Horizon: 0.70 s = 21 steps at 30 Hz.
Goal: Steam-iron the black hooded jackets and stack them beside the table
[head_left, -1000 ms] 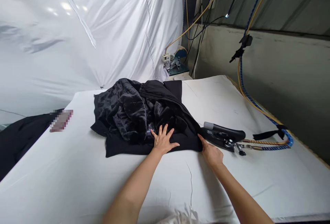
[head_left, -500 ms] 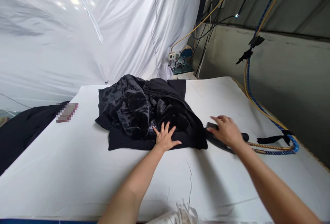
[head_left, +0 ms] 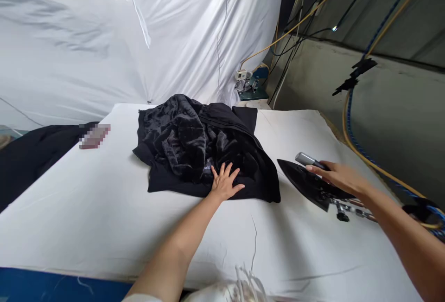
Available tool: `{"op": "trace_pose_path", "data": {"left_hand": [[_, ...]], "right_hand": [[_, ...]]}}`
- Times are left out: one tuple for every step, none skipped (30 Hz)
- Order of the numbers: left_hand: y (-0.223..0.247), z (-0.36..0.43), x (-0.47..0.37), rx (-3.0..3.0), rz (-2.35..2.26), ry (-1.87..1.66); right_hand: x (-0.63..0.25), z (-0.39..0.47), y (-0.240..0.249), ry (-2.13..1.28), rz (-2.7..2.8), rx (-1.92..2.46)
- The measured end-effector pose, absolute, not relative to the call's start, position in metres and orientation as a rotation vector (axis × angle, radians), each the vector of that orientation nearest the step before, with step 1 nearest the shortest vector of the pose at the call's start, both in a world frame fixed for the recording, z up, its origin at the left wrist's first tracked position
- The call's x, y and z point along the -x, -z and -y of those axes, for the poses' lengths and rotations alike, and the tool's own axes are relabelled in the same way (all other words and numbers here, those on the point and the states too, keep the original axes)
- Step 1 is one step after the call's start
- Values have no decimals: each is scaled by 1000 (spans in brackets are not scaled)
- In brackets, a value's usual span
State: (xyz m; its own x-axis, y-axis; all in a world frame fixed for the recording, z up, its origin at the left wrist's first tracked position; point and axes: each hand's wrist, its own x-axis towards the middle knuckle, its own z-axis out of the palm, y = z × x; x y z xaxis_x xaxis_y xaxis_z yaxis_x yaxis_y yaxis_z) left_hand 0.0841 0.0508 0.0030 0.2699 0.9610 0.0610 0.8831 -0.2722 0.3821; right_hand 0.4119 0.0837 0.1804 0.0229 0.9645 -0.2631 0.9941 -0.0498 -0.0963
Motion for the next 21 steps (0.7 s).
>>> {"op": "trace_pose_path", "data": {"left_hand": [[-2, -51, -84, -2249, -1691, -457], [0, -52, -83, -2220, -1683, -512], [1, -53, -81, -2184, -1674, -576], [3, -54, -79, -2146, -1662, -652], [4, -55, -75, -2112, -1643, -739], [5, -57, -69, -2088, -1619, -835], [5, -57, -61, -2077, -1597, -934], [5, -57, -51, -2076, -1585, -1026], [5, -56, -39, -2083, -1587, -1103], [4, -54, -26, -2096, -1604, -1156], [2, -51, -12, -2112, -1631, -1183], [0, -47, 2, -2131, -1660, -1183], [-3, -42, 15, -2151, -1689, -1160], [-6, -37, 29, -2169, -1727, -1123], [-9, -32, 41, -2172, -1793, -1085], [-11, -27, 53, -2146, -1904, -1051], [-14, -23, 64, -2076, -2065, -1022], [-16, -20, 75, -1954, -2265, -989], [-18, -19, 86, -1776, -2472, -939], [-19, -18, 97, -1557, -2651, -867], [-20, -19, 109, -1329, -2773, -772]], "right_hand": [[-398, -80, -186, 426, -2094, -2130], [-382, -75, -188, 477, -2108, -2075], [-363, -71, -187, 497, -2136, -2000], [-345, -68, -183, 491, -2169, -1908], [-326, -65, -175, 473, -2198, -1804], [-310, -64, -167, 441, -2221, -1705], [-297, -64, -157, 404, -2235, -1618], [-286, -65, -147, 366, -2245, -1551], [-279, -67, -139, 334, -2249, -1512], [-275, -70, -132, 311, -2247, -1500], [-274, -73, -126, 296, -2240, -1513], [-274, -77, -122, 286, -2231, -1539], [-276, -80, -120, 283, -2224, -1565], [-277, -83, -119, 286, -2226, -1581], [-278, -85, -118, 294, -2235, -1582], [-278, -86, -118, 307, -2253, -1569], [-277, -86, -118, 324, -2272, -1548], [-276, -86, -118, 341, -2289, -1529], [-273, -85, -118, 354, -2297, -1520], [-271, -85, -118, 363, -2297, -1520], [-268, -84, -118, 367, -2293, -1528]]}}
